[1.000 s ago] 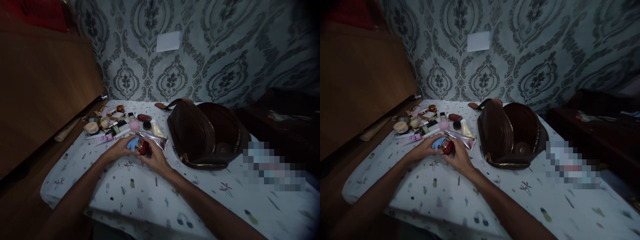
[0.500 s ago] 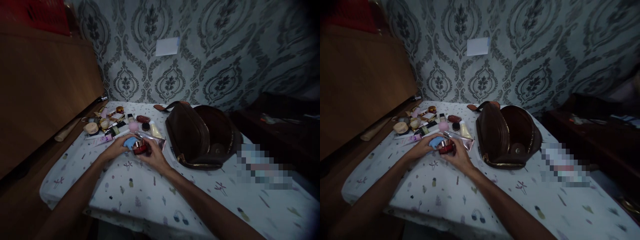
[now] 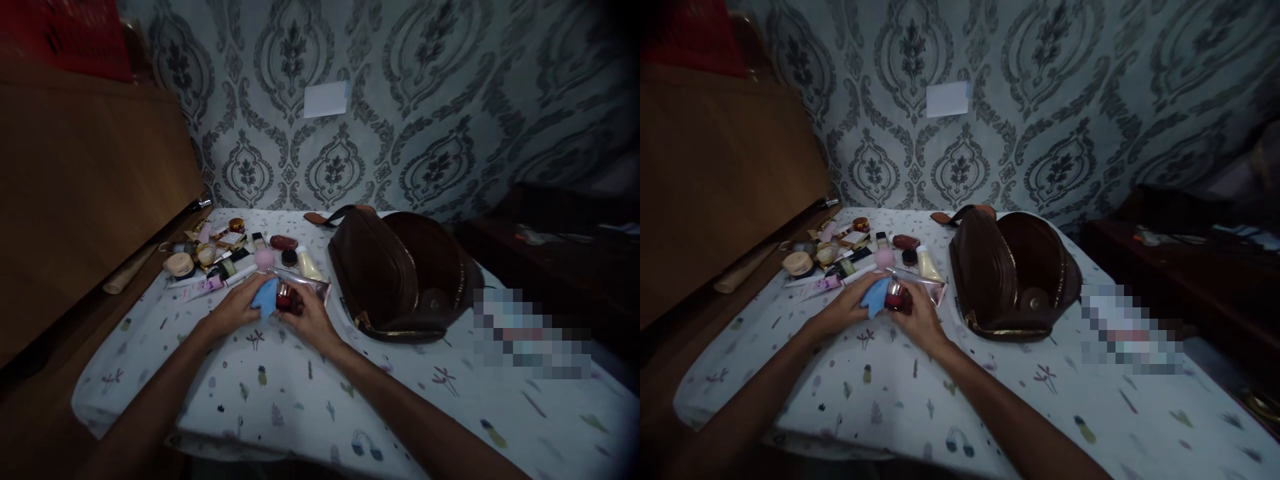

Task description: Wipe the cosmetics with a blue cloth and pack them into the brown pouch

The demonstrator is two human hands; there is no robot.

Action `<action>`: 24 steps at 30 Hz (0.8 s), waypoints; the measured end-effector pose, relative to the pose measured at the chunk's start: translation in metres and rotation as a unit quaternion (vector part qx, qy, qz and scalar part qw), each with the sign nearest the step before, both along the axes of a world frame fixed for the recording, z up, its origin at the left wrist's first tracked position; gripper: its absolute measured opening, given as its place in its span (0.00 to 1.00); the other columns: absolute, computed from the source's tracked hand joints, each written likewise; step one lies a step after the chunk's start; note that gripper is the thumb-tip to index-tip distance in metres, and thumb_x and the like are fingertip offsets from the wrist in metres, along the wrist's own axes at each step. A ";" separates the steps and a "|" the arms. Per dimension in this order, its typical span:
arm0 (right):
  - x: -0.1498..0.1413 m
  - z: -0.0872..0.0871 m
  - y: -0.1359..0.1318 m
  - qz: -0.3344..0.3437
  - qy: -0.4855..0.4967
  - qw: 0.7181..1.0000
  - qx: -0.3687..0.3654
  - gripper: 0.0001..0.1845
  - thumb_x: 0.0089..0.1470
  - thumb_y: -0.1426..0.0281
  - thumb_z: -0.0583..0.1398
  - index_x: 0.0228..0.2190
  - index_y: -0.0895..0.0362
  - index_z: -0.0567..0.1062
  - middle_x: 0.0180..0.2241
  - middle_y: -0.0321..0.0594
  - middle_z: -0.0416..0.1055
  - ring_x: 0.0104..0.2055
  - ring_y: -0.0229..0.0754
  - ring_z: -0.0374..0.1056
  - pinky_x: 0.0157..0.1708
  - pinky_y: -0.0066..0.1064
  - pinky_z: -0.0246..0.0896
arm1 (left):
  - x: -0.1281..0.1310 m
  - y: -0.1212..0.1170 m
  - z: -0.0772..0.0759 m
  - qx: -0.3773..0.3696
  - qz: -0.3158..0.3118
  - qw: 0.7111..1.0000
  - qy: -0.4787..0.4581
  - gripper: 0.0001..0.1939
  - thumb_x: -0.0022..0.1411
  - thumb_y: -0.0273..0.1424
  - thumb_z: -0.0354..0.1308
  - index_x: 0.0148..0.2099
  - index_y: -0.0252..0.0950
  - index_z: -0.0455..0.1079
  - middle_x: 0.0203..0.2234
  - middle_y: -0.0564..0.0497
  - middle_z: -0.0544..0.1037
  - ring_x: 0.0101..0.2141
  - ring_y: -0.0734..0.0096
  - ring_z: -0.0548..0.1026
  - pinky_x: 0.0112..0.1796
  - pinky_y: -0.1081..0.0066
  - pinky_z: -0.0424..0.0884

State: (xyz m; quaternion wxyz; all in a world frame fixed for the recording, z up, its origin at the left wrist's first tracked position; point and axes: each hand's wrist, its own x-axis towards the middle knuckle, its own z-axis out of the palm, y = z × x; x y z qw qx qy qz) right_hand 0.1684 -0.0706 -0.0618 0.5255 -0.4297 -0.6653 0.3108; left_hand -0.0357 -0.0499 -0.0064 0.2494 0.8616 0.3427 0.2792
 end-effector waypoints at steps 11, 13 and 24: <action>-0.002 0.008 -0.001 -0.030 -0.004 0.998 -0.057 0.13 0.43 0.67 0.67 0.33 0.56 0.73 0.27 0.33 0.69 0.27 0.38 0.64 0.26 0.29 0.61 | -0.003 0.002 -0.001 -0.026 -0.006 1.000 0.005 0.38 0.55 0.43 0.66 0.65 0.40 0.61 0.57 0.42 0.70 0.56 0.50 0.67 0.57 0.57 0.62; -0.002 0.008 0.000 -0.036 -0.004 0.998 -0.051 0.14 0.43 0.66 0.67 0.33 0.56 0.74 0.28 0.33 0.70 0.28 0.38 0.64 0.26 0.28 0.61 | -0.004 0.001 0.003 -0.065 -0.018 0.997 -0.029 0.39 0.54 0.48 0.66 0.64 0.40 0.62 0.59 0.42 0.69 0.58 0.48 0.65 0.59 0.55 0.60; -0.002 0.005 0.000 -0.008 0.019 0.996 -0.083 0.23 0.41 0.70 0.67 0.43 0.55 0.74 0.27 0.32 0.69 0.26 0.39 0.63 0.26 0.30 0.63 | 0.005 0.000 0.005 -0.125 0.059 0.985 -0.106 0.18 0.64 0.35 0.52 0.54 0.35 0.69 0.49 0.46 0.76 0.49 0.58 0.72 0.52 0.62 0.67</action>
